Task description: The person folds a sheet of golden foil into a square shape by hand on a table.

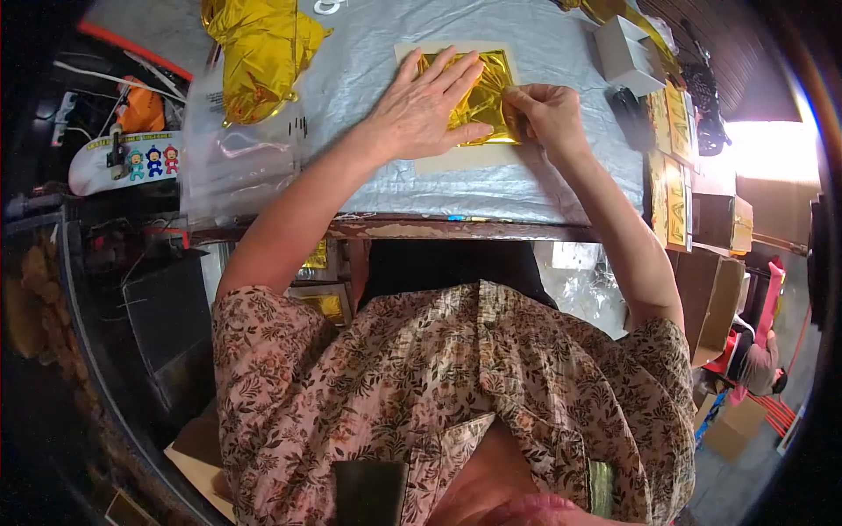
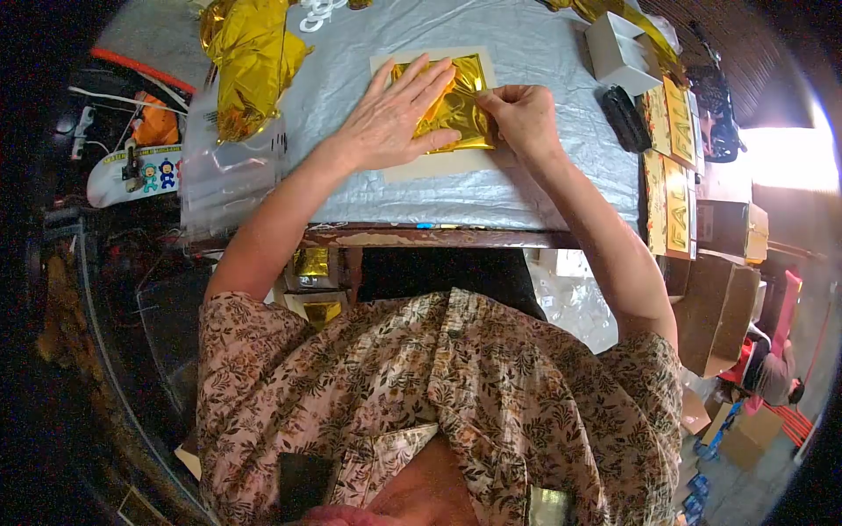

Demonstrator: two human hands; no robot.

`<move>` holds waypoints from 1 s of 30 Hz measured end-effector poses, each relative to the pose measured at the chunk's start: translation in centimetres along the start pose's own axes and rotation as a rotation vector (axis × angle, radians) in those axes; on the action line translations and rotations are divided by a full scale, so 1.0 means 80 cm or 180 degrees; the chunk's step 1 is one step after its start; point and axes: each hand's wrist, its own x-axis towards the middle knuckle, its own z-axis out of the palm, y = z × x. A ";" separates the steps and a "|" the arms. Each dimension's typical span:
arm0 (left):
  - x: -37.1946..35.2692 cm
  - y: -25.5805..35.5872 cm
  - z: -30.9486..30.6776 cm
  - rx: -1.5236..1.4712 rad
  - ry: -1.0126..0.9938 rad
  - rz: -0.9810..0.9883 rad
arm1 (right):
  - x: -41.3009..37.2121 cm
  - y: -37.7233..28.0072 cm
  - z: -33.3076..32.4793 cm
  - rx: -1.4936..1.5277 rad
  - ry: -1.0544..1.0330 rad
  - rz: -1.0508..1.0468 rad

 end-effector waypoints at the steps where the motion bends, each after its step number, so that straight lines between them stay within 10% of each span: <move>1: 0.000 0.000 -0.001 -0.0039 -0.0011 -0.0029 | 0.000 -0.001 -0.001 -0.0144 -0.0004 -0.0040; 5: 0.001 -0.001 0.003 -0.0082 -0.0057 -0.0109 | -0.015 -0.023 -0.014 -0.0459 -0.0134 -0.0416; 8: 0.001 0.001 0.002 -0.0020 -0.0094 -0.0131 | -0.023 -0.037 -0.020 -0.2539 0.0139 -0.1182; 10: 0.002 0.000 0.003 0.0016 -0.0103 -0.0127 | -0.002 -0.009 -0.022 -0.3047 -0.0210 -0.3157; 30: -0.019 -0.004 -0.023 -0.0111 -0.0235 -0.0383 | 0.021 0.027 -0.028 -0.3353 -0.0948 -0.2832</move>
